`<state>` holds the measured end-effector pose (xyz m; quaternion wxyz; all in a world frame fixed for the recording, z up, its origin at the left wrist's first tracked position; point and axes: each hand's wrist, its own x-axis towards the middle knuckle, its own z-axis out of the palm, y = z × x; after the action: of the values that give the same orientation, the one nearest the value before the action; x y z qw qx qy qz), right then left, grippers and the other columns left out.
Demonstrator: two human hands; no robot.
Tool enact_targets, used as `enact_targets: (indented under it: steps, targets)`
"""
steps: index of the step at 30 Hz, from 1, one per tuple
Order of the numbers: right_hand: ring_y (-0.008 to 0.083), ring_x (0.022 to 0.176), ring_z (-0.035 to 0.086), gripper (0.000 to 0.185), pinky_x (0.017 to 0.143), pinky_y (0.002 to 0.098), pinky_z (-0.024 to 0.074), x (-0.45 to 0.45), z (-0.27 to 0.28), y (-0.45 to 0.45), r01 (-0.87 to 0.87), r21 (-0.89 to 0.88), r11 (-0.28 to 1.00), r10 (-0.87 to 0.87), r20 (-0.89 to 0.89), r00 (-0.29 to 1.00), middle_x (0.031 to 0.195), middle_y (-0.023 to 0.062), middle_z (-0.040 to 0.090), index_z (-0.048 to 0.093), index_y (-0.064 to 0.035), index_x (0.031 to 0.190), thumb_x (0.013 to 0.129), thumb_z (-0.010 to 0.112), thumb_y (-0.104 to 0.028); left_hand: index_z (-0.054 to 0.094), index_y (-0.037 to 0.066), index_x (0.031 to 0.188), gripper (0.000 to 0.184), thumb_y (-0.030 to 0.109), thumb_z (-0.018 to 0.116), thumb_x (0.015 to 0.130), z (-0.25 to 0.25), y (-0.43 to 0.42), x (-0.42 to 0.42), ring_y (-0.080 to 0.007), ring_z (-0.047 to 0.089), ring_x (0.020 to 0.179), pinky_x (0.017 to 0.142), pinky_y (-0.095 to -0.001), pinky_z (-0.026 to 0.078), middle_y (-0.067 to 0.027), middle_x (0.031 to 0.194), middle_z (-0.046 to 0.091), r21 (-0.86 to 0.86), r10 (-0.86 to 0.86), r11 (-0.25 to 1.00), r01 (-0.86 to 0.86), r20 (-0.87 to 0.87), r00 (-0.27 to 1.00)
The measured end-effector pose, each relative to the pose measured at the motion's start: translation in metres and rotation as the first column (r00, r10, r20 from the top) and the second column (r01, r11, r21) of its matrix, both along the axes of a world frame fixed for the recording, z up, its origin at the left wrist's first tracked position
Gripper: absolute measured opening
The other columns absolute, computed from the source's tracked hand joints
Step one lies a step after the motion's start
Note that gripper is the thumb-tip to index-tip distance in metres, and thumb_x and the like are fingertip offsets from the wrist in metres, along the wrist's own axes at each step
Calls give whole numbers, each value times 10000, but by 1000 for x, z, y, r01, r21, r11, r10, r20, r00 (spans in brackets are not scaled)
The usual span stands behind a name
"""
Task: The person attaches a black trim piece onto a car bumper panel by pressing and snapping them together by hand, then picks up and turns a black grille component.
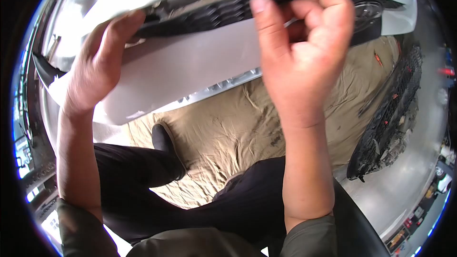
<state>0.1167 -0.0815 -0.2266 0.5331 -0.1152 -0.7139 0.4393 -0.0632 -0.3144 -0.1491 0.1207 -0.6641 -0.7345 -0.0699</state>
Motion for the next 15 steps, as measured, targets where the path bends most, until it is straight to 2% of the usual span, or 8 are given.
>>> enact_targets:
  steps: [3,4,6,9,10,12,14,15]
  targets:
    - [38,639,540,443,536,193,440,2,-3,3,85,-18,996,-84,33,996,816,9,635,509,-22,1131,882,869,-90,647,10,1336,383,31,715,960,23,1,13,-332,748,1076,946,-394,612,-213,1164,740,-130,45,989,-64,-146,988]
    - [117,618,596,442,541,260,487,4,0,4,95,-23,995,-93,76,993,788,32,635,520,-39,1088,855,882,-143,676,15,1301,361,89,744,955,35,5,23,-316,758,1040,923,-394,612,-214,1130,749,-164,121,976,-145,-146,982]
    - [202,615,660,423,558,328,542,8,3,3,118,-18,993,-115,129,985,763,55,630,536,-63,1014,823,893,-186,751,24,1123,298,238,803,923,68,21,68,-267,774,882,838,-391,598,-198,1038,767,-187,504,849,-494,10,863]
    - [203,651,675,419,563,329,540,13,8,1,127,5,992,-125,193,973,781,50,619,537,-68,1007,813,891,-179,735,17,1136,278,170,795,911,91,32,55,-270,766,861,854,-388,592,-166,1021,773,-193,520,839,-509,9,854]
    - [209,648,677,420,574,335,545,15,11,-1,134,-14,991,-129,189,973,778,52,629,534,-66,999,812,892,-180,675,85,1341,424,119,761,927,86,38,45,-273,732,1064,993,-389,563,-142,1173,758,-93,382,919,-383,-26,924]
    - [212,652,681,423,582,338,549,17,9,0,106,-33,994,-99,169,981,777,53,639,534,-63,999,809,894,-179,537,145,1517,669,82,767,891,65,69,25,-317,603,1331,1126,-474,499,-119,1506,585,-40,34,998,-37,-78,996]
    - [214,664,693,442,595,341,558,19,6,2,101,-7,995,-99,148,984,767,52,652,512,-64,991,807,896,-181,432,109,1559,785,201,787,865,66,83,6,-348,548,1389,1161,-478,465,-177,1542,515,-194,-67,980,33,-170,983]
    - [212,675,697,362,601,333,556,20,10,-1,91,-84,992,-79,142,987,776,58,677,616,-46,994,806,899,-170,348,87,1597,874,277,787,864,81,94,1,-358,532,1403,1175,-461,450,-212,1562,483,-311,-63,950,24,-114,992]
